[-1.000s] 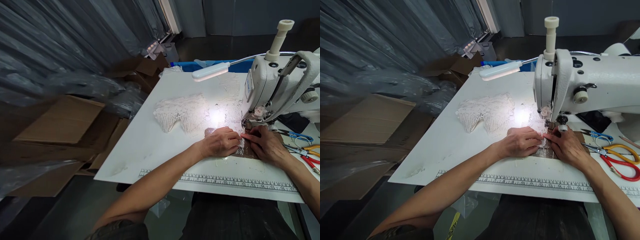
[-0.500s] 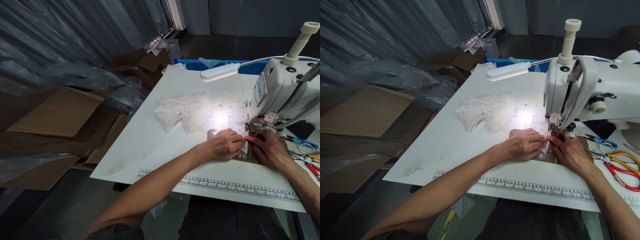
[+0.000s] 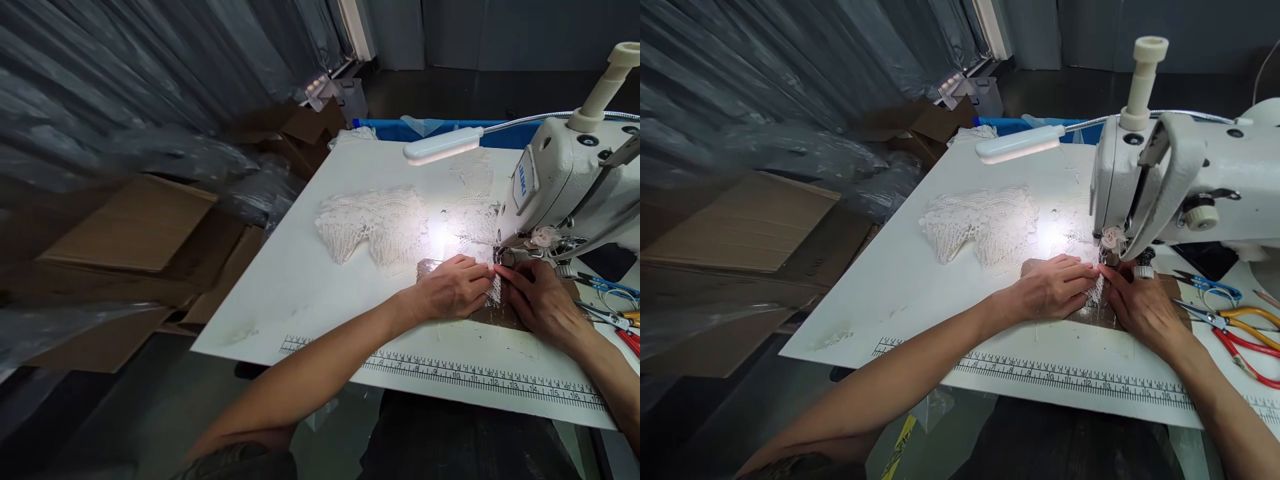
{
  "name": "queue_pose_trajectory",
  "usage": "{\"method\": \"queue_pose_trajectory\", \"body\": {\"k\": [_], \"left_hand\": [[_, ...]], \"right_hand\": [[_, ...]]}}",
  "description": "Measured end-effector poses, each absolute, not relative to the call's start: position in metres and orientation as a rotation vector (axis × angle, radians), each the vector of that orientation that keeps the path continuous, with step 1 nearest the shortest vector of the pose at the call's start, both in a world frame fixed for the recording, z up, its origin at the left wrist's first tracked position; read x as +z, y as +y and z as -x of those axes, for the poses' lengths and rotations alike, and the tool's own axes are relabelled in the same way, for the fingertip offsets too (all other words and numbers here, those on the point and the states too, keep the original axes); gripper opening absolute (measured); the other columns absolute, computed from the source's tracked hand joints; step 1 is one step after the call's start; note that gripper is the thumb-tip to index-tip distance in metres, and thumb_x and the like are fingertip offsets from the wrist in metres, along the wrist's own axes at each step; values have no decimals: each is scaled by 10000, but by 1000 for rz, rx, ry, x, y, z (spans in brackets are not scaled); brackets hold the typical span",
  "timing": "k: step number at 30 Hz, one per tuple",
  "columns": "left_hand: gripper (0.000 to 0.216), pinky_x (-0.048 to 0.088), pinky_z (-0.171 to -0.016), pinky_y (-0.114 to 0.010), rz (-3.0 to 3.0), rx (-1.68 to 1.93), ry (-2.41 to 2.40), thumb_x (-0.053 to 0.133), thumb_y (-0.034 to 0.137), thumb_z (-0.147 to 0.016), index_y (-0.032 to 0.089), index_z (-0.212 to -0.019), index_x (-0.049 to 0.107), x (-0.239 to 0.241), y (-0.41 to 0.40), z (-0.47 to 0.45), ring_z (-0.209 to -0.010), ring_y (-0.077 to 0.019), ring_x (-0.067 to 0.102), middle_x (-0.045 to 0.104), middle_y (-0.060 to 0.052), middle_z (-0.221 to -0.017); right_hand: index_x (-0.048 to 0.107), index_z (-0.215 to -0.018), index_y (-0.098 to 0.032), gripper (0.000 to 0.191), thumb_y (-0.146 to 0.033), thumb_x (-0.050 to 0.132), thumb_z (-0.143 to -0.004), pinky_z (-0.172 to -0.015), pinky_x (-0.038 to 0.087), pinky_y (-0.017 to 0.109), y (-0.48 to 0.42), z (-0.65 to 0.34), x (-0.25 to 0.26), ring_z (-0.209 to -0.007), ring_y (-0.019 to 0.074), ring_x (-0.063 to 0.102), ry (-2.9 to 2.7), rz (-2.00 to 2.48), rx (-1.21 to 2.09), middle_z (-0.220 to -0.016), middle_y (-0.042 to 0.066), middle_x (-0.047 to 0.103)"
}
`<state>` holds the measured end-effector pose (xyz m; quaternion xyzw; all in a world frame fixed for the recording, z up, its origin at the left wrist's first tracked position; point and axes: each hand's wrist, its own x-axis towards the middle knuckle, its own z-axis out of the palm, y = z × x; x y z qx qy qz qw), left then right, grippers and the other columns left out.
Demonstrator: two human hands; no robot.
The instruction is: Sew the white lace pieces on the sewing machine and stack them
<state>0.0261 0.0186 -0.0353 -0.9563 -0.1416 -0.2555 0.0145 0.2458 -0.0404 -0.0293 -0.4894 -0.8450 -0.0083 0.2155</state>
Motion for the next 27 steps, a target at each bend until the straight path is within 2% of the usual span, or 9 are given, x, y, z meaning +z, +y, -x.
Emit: {"method": "queue_pose_trajectory", "body": {"k": [4, 9, 13, 19, 22, 27], "left_hand": [[246, 538, -841, -328, 3001, -871, -422, 420, 183, -995, 117, -937, 650, -35, 19, -25, -836, -160, 653, 718, -81, -1068], [217, 568, -787, -331, 3022, -962, -392, 461, 185, -992, 118, -941, 660, -32, 21, -25, -811, -153, 672, 737, -72, -1038], [187, 595, -746, -288, 3011, -1194, -469, 523, 215, -1004, 139, -901, 660, -28, 23, -26, -838, -129, 689, 742, -58, -970], [158, 608, -652, -225, 2938, -1490, -561, 597, 223, -976, 121, -868, 654, -25, 24, -29, -795, -113, 683, 714, -68, -884], [134, 616, -676, -233, 2912, -1513, -492, 609, 201, -966, 126, -864, 651, -24, 23, -31, -799, -113, 689, 721, -59, -871], [146, 610, -689, -240, 2989, -1361, -379, 576, 181, -975, 147, -862, 662, -27, 21, -30, -788, -108, 705, 749, -33, -864]], "right_hand": [[646, -1284, -165, 408, -311, 412, -983, -751, 563, 364, -46, -252, -21, -873, 233, 664, -2127, 1523, 172, -1055, 144, 646], [725, -1077, -150, 357, -325, 438, -958, -759, 580, 343, -46, -261, -5, -830, 214, 679, -2138, 1558, 313, -968, 118, 672], [704, -1171, -157, 366, -296, 431, -970, -695, 582, 337, -50, -264, 3, -749, 205, 663, -2258, 1444, 307, -885, 104, 674], [680, -1181, -161, 345, -241, 406, -987, -781, 600, 342, -68, -256, -3, -905, 211, 680, -2342, 1288, 300, -1046, 121, 678], [661, -1218, -166, 348, -248, 406, -996, -791, 600, 351, -75, -248, -11, -900, 205, 662, -2334, 1303, 264, -1061, 127, 648], [676, -1207, -152, 348, -217, 422, -978, -773, 583, 445, -81, -237, -23, -944, 271, 582, -2356, 1273, 46, -1046, 163, 591]]}}
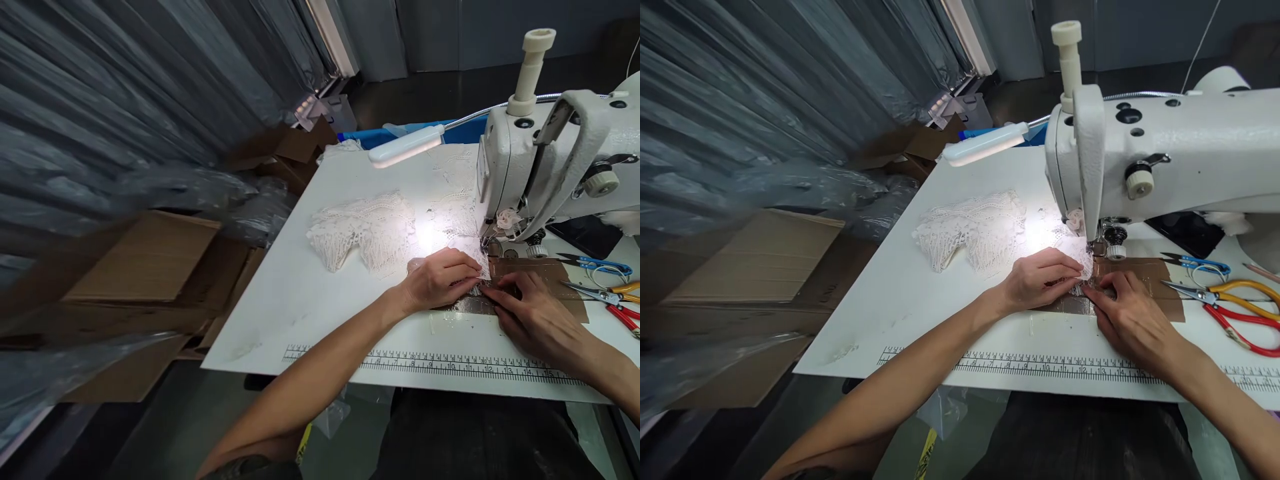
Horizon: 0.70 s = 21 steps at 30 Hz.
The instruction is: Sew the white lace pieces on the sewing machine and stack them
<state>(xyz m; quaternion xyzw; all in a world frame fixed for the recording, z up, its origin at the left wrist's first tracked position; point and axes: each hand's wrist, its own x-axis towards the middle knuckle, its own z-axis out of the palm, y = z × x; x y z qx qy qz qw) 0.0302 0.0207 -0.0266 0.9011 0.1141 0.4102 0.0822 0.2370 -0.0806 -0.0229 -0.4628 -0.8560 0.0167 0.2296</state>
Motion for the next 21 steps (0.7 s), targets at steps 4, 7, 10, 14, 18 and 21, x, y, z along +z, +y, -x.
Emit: {"method": "queue_pose_trajectory", "body": {"k": [4, 7, 10, 14, 18, 21], "left_hand": [[160, 584, -698, -271, -2789, 1080, 298, 557, 185, -973, 148, -873, 676, -30, 21, -28, -752, -116, 694, 758, -26, -872], [165, 561, -722, -283, -2832, 994, 341, 552, 202, -971, 159, -883, 685, -30, 20, -26, -766, -120, 678, 760, -24, -908], [191, 549, -766, -304, -2890, 965, 342, 538, 213, -982, 177, -873, 691, -30, 20, -25, -790, -127, 661, 753, -16, -927], [199, 543, -796, -321, -2961, 971, 300, 536, 208, -989, 184, -860, 686, -31, 19, -24, -787, -131, 639, 738, -15, -949], [190, 527, -870, -344, -3034, 979, 312, 531, 192, -995, 185, -869, 674, -30, 17, -25, -771, -113, 625, 716, -11, -944], [194, 515, -812, -323, -3089, 1032, 322, 539, 177, -989, 184, -836, 658, -28, 15, -25, -733, -102, 598, 701, -9, -908]], "right_hand": [[685, -1198, -145, 340, -187, 465, -943, -724, 569, 442, -87, -234, -27, -936, 286, 557, -2379, 1308, -39, -1065, 177, 580], [697, -1197, -164, 350, -187, 474, -927, -724, 559, 457, -91, -233, -26, -934, 295, 556, -2396, 1329, -68, -1076, 180, 591], [712, -1195, -198, 356, -207, 476, -929, -772, 556, 450, -87, -240, -18, -979, 291, 581, -2400, 1325, 48, -1104, 172, 612], [738, -1125, -215, 344, -276, 446, -952, -777, 548, 321, -57, -257, 1, -890, 199, 652, -2365, 1253, 643, -1023, 98, 691], [743, -992, -184, 339, -328, 448, -907, -514, 425, 249, -28, -266, 2, -539, 141, 546, -2080, 1623, 819, -631, -5, 626], [733, -1011, -158, 335, -311, 464, -881, -505, 389, 250, -28, -262, -10, -518, 136, 516, -1963, 1665, 691, -621, -1, 614]]}}
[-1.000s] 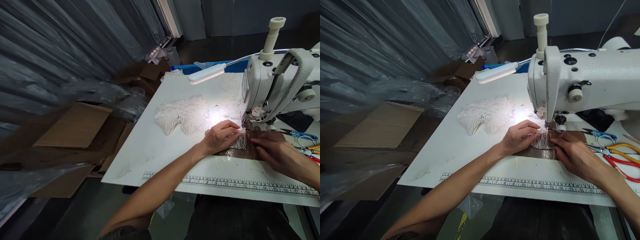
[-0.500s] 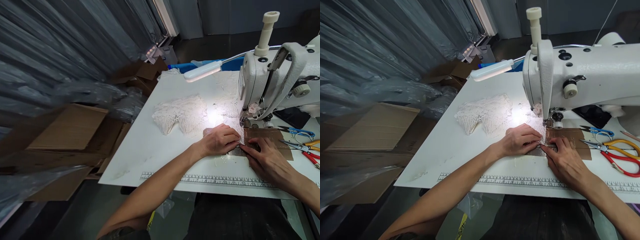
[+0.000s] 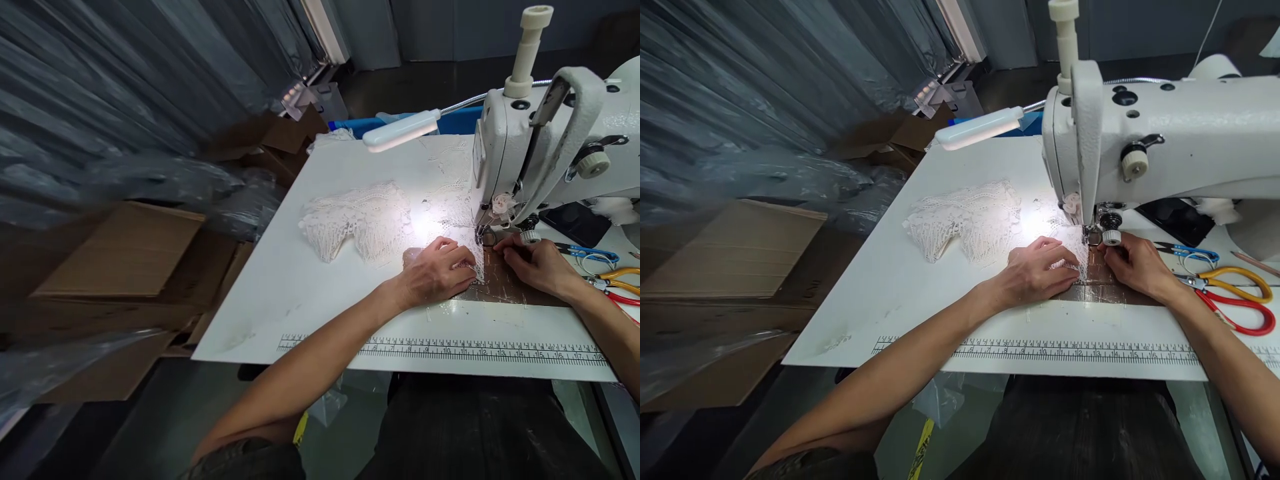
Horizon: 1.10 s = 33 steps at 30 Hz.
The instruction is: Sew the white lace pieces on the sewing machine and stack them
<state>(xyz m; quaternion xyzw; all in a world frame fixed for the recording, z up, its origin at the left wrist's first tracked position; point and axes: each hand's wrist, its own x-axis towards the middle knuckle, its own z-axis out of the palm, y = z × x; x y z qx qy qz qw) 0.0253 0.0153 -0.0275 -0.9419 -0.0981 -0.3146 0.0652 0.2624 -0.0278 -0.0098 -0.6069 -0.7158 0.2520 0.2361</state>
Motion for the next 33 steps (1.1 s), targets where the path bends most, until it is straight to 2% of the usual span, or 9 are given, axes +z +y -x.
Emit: {"method": "queue_pose_trajectory", "body": {"k": [3, 8, 12, 16, 19, 22, 24, 29, 33], "left_hand": [[203, 497, -720, -284, 2819, -913, -263, 529, 158, -990, 177, -828, 649, -26, 14, -26, -715, -100, 585, 700, -7, -880], [199, 511, -712, -264, 2796, -833, -225, 509, 121, -987, 177, -859, 652, -28, 14, -26, -744, -109, 616, 714, -3, -872], [239, 521, -693, -259, 2784, -748, -198, 477, 90, -989, 173, -862, 662, -29, 14, -25, -740, -114, 635, 722, -11, -877], [226, 536, -715, -283, 2857, -713, -212, 483, 165, -989, 150, -904, 692, -25, 8, -24, -758, -141, 653, 725, -44, -906], [241, 542, -854, -359, 2952, -677, -303, 485, 217, -961, 155, -895, 708, -22, 3, -25, -771, -152, 651, 728, -53, -937], [245, 460, -1019, -480, 2968, -715, -348, 497, 257, -913, 165, -837, 711, -20, 2, -28, -747, -159, 634, 717, -38, -860], [241, 463, -990, -470, 2959, -728, -336, 507, 271, -873, 158, -799, 707, -20, 4, -30, -718, -164, 611, 697, -38, -792], [255, 487, -760, -364, 2980, -639, -320, 512, 302, -846, 158, -760, 703, -19, 9, -32, -666, -172, 560, 674, -54, -766], [261, 490, -895, -402, 2970, -689, -329, 497, 288, -858, 152, -797, 712, -20, 8, -29, -706, -174, 592, 684, -54, -816]], "right_hand": [[741, -1100, -160, 374, -319, 473, -893, -556, 411, 269, -37, -258, -21, -570, 144, 546, -2090, 1521, 473, -738, 45, 662], [762, -1129, -253, 341, -323, 493, -931, -624, 448, 273, -44, -256, -30, -750, 161, 624, -2255, 1372, 180, -991, 82, 669], [769, -1116, -276, 293, -295, 550, -922, -637, 459, 255, -44, -257, -31, -770, 145, 614, -2324, 1353, 144, -1003, 71, 652], [765, -1126, -280, 294, -283, 559, -917, -632, 464, 259, -44, -259, -31, -791, 156, 617, -2364, 1298, 104, -997, 74, 644], [764, -1131, -280, 298, -282, 548, -925, -623, 463, 253, -45, -259, -31, -780, 150, 614, -2355, 1300, 71, -995, 72, 642], [764, -1130, -280, 297, -275, 544, -931, -615, 463, 246, -45, -258, -29, -777, 149, 620, -2374, 1300, 31, -985, 70, 644], [765, -1125, -276, 292, -270, 547, -930, -609, 467, 245, -45, -257, -26, -784, 154, 627, -2398, 1307, 12, -979, 72, 647], [760, -1137, -272, 295, -256, 551, -930, -619, 485, 257, -46, -256, -24, -809, 171, 639, -2437, 1323, -1, -993, 81, 657], [745, -1171, -289, 322, -238, 525, -941, -636, 489, 278, -45, -257, -26, -791, 178, 629, -2456, 1326, -51, -997, 81, 653]]}}
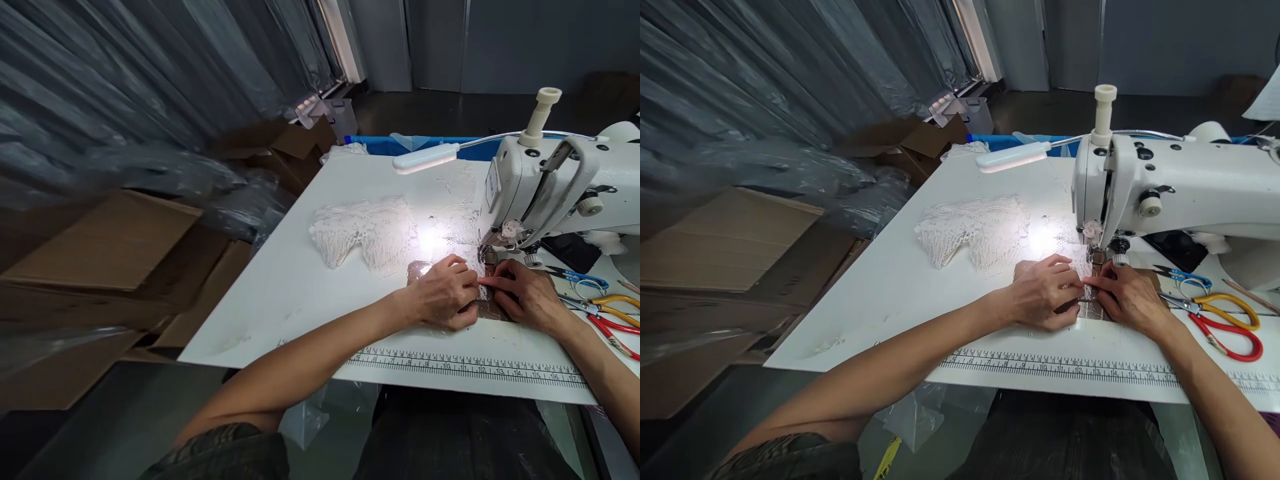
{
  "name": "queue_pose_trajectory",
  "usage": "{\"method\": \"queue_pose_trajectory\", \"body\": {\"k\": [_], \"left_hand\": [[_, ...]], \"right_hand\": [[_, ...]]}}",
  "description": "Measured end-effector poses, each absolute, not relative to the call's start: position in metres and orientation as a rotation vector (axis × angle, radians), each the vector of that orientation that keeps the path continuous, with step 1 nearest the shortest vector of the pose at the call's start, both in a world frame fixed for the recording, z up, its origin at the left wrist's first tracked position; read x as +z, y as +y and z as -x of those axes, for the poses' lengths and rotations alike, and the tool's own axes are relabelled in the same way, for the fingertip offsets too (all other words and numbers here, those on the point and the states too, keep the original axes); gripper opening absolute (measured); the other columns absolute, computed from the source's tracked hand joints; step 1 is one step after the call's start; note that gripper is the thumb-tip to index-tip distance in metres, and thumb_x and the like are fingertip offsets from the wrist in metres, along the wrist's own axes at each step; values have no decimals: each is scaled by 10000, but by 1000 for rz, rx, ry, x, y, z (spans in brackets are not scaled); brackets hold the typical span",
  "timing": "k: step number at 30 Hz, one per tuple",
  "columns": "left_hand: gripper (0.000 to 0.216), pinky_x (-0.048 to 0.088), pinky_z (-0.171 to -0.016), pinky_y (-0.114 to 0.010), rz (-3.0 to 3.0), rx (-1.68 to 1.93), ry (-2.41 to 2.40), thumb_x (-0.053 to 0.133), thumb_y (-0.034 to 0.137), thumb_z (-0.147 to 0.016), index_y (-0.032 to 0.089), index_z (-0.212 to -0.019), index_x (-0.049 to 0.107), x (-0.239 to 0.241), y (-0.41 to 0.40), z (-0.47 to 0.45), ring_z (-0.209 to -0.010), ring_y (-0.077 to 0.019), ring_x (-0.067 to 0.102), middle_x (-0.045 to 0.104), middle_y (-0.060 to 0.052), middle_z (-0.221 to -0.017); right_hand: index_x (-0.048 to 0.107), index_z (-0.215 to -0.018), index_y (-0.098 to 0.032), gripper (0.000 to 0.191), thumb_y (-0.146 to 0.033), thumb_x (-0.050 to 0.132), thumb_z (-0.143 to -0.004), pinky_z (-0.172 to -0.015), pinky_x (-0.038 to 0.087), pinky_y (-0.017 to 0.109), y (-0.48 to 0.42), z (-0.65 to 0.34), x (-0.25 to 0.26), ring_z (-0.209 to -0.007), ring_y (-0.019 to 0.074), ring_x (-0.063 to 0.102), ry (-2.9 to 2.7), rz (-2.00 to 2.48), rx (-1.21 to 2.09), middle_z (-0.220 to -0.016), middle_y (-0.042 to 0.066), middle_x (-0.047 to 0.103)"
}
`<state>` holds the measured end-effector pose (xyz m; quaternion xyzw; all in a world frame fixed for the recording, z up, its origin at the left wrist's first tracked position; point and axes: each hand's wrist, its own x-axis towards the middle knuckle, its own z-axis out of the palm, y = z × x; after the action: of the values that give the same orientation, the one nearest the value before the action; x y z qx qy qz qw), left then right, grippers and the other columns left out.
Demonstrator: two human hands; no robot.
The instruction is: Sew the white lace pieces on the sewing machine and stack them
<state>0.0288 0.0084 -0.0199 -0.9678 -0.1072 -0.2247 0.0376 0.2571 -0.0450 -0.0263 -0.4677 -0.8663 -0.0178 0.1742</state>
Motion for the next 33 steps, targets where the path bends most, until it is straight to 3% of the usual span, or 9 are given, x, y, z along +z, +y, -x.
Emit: {"method": "queue_pose_trajectory", "body": {"k": [3, 14, 21, 33], "left_hand": [[257, 477, -974, -437, 2959, -693, -351, 496, 292, -865, 150, -862, 711, -22, 8, -26, -734, -180, 610, 695, -55, -867], [301, 455, -1044, -565, 2943, -689, -455, 463, 309, -920, 128, -953, 701, -23, 10, -24, -755, -191, 628, 693, -79, -955], [351, 432, -1070, -599, 2968, -685, -440, 425, 325, -951, 98, -976, 692, -22, 16, -24, -774, -199, 652, 681, -101, -969], [359, 422, -1063, -614, 3065, -631, -467, 432, 336, -940, 103, -1103, 652, -23, 24, -22, -865, -223, 661, 663, -138, -1128]], "right_hand": [[718, -1225, -294, 356, -241, 493, -954, -629, 477, 280, -44, -257, -26, -768, 175, 611, -2494, 1353, -64, -1003, 80, 646], [696, -1250, -312, 409, -343, 395, -975, -457, 309, 272, -40, -242, -23, -591, 159, 562, -2482, 1640, -148, -983, 83, 670], [655, -1318, -303, 434, -346, 392, -976, -456, 337, 278, -39, -245, -23, -609, 168, 586, -2492, 1652, -128, -991, 92, 685], [714, -1220, -274, 401, -329, 395, -983, -485, 404, 275, -43, -250, -22, -625, 164, 611, -2478, 1538, -107, -1015, 100, 693]]}}
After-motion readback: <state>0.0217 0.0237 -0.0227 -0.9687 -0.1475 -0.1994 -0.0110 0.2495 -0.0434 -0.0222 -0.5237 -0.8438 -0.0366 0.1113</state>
